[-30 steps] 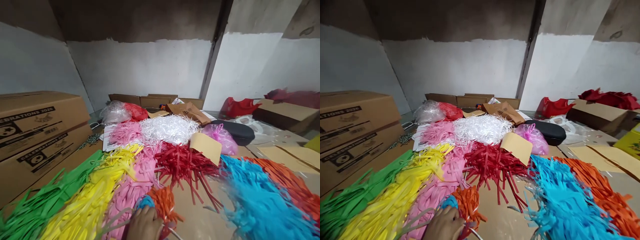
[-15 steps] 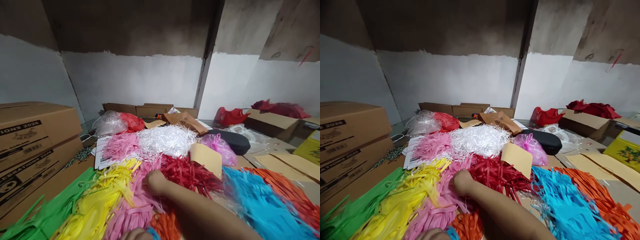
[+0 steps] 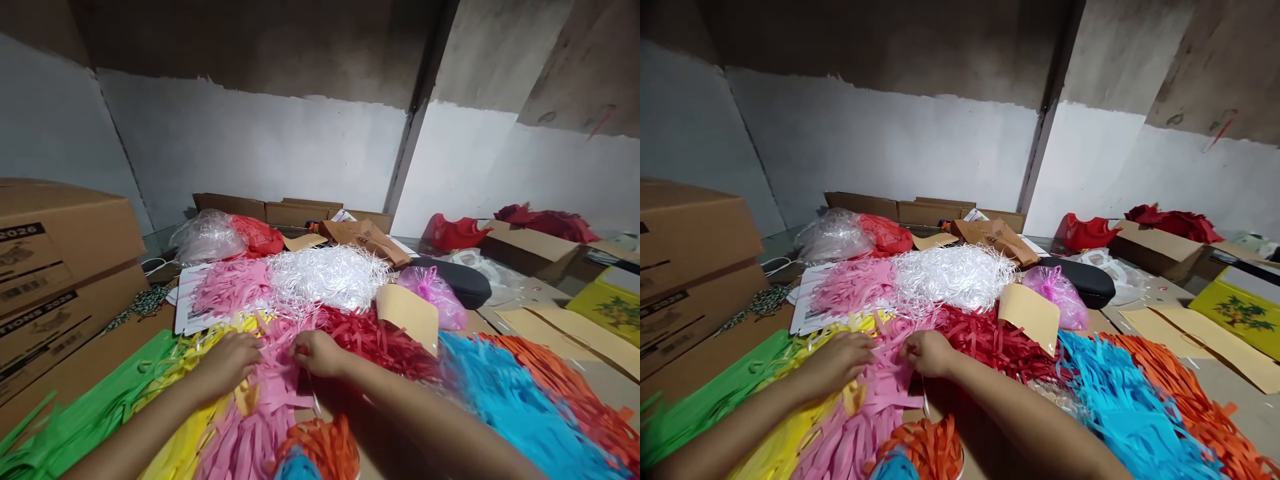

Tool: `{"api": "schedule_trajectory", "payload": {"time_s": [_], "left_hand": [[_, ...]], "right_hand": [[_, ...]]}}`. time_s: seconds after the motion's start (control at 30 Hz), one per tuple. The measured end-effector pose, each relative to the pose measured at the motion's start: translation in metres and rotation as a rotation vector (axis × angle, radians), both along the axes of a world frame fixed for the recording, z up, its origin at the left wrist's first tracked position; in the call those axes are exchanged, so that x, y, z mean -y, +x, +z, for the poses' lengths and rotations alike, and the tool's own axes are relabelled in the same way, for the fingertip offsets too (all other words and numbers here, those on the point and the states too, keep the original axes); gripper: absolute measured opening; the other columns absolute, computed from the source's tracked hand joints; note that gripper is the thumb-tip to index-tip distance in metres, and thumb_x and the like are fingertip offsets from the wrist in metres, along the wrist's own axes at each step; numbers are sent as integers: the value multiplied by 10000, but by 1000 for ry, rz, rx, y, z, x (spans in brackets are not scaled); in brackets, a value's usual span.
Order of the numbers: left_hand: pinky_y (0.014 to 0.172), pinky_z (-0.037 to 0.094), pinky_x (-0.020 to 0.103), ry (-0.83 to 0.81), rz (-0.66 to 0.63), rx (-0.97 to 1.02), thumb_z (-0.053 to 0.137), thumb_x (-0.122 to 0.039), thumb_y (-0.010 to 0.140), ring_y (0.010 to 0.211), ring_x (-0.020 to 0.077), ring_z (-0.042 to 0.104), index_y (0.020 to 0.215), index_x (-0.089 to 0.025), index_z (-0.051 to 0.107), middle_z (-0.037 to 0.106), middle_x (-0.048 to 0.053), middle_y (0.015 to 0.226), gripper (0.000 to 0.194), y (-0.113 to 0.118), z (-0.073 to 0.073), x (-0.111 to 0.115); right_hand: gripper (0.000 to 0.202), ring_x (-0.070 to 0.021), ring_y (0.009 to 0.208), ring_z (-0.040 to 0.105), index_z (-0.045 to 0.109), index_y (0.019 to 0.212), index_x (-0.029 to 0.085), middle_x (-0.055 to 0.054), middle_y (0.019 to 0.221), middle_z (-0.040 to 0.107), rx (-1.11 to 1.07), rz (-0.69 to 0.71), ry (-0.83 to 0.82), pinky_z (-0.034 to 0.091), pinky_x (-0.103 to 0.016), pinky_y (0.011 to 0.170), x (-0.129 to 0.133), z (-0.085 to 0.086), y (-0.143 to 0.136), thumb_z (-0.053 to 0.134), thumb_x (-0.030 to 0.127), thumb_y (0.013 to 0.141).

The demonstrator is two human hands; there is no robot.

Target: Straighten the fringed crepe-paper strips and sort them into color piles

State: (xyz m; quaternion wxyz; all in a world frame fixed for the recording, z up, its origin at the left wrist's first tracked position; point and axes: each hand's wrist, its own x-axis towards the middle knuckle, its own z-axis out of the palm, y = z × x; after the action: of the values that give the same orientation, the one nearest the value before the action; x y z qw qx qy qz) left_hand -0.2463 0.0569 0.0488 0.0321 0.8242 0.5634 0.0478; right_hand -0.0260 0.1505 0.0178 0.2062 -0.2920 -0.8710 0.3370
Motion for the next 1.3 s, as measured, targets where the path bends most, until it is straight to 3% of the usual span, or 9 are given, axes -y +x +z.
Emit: {"api": "schedule_trajectory", "payload": {"time_s": [0.33, 0.47, 0.57, 0.7, 0.83, 0.93, 1.07, 1.2, 1.3], "left_hand": [[991, 519, 315, -47, 215, 351, 518, -255, 802, 1100, 211, 712, 905, -243, 803, 798, 46, 1129, 304, -15, 8, 10], [1054, 491, 372, 78, 564, 321, 394, -246, 845, 1193, 257, 666, 1122, -132, 708, 740, 136, 1229, 434, -18, 13, 16], [1134, 376, 516, 234, 814, 182, 237, -203, 910, 1348, 358, 525, 1330, 18, 513, 573, 292, 1389, 549, -2, 22, 31], [997, 473, 521, 130, 676, 1, 536, -487, 890, 1136, 389, 643, 1091, -98, 657, 698, 213, 1159, 455, 49, 25, 47], [891, 540, 500, -60, 671, -133, 609, -414, 925, 967, 299, 721, 999, -127, 702, 762, 125, 977, 311, 66, 25, 40], [831, 577, 413, -119, 773, -158, 569, -404, 987, 886, 196, 718, 961, -157, 699, 752, 46, 945, 280, 41, 52, 23], [807, 581, 399, 29, 925, -165, 525, -451, 1003, 927, 204, 707, 1074, -152, 675, 736, 74, 1045, 342, 20, 131, -3], [822, 532, 405, 333, 838, -163, 330, -392, 1052, 1024, 256, 693, 1323, -159, 551, 706, 132, 1190, 420, 83, 194, -10], [837, 483, 441, 369, 518, -199, 396, -268, 990, 979, 334, 697, 1148, -153, 666, 751, 147, 1025, 334, 159, 190, 11]], "right_hand": [[231, -258, 1023, 691, 777, 992, 172, -95, 1082, 778, 57, 93, 142, 495, -361, 946, 29, -16, -5, 616, 116, 835], [335, -201, 1019, 731, 687, 1269, 143, -83, 1192, 763, 33, 152, 14, 562, -270, 850, 43, -19, -10, 505, 216, 999], [396, -221, 1127, 694, 671, 1307, 182, -62, 1294, 720, 24, 242, -6, 541, -266, 925, 54, -20, -10, 671, 323, 937], [424, -250, 1087, 686, 704, 1231, 214, -47, 1229, 739, 54, 338, 28, 514, -291, 935, 72, -15, -12, 777, 360, 840], [497, -325, 1032, 691, 691, 1211, 186, -108, 1113, 768, 182, 294, 151, 489, -431, 953, 89, -2, -5, 794, 460, 809], [579, -380, 1132, 651, 662, 1223, 157, -169, 1178, 741, 289, 107, 285, 398, -569, 1045, 93, 2, 4, 713, 593, 846], [486, -374, 1120, 654, 732, 991, 162, -160, 1135, 753, 335, 124, 276, 345, -623, 1076, 92, -4, 4, 644, 628, 888], [640, -435, 1062, 656, 747, 847, 153, -189, 994, 770, 28, 60, 27, 284, -705, 1071, 96, 2, 7, 606, 775, 801], [824, -314, 1015, 690, 702, 1163, 168, -160, 1097, 754, -182, -15, -75, 444, -534, 1022, 108, 19, 34, 151, 751, 973]]}}
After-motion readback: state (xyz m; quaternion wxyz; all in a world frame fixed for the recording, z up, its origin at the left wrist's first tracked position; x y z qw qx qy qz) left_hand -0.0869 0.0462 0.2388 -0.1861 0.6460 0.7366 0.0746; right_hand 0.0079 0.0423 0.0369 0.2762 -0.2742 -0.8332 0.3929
